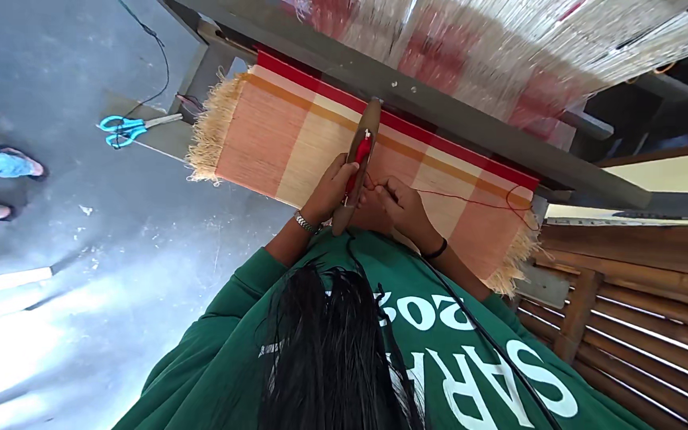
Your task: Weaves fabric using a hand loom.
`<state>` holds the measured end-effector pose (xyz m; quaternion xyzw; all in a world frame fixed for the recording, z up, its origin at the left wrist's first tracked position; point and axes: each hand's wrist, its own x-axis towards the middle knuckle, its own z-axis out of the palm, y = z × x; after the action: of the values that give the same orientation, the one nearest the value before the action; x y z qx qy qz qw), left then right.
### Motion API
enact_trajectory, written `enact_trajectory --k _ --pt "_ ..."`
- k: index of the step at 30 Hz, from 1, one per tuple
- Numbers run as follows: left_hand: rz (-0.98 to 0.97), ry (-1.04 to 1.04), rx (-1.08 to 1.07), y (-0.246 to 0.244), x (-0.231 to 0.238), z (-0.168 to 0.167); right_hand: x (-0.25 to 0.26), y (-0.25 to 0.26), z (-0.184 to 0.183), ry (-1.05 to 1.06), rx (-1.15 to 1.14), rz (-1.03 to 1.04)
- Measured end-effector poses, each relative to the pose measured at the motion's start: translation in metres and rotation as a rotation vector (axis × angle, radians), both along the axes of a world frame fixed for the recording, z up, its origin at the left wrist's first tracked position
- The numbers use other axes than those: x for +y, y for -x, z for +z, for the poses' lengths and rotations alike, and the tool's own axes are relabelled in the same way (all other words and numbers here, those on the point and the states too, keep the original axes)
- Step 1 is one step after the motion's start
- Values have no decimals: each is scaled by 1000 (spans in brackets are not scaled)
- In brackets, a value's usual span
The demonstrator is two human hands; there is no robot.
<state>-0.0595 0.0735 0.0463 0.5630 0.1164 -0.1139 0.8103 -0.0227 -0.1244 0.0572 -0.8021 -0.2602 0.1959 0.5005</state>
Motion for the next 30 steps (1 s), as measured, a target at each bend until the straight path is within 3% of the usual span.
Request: enact_trajectory --k 7,12,16,18,22,27,30 --pt "15 7 -27 1 -2 -2 1 3 12 -160 149 -101" --pt "-5 50 -31 -1 -4 0 -6 1 4 -296 357 -185" --pt "-2 13 -27 -3 -8 4 -8 -2 -1 -381 371 -167" --pt "-5 -148 -19 -4 -5 0 -9 -5 -4 -327 334 -132" --pt "-90 -811 -171 -7 8 -28 -7 -5 -23 -88 357 -104" --pt "-34 -1256 -465 -8 2 -42 5 3 -34 -26 360 -56" --pt "-27 -1518 -470 -7 -2 -34 7 5 -29 -9 391 -84"
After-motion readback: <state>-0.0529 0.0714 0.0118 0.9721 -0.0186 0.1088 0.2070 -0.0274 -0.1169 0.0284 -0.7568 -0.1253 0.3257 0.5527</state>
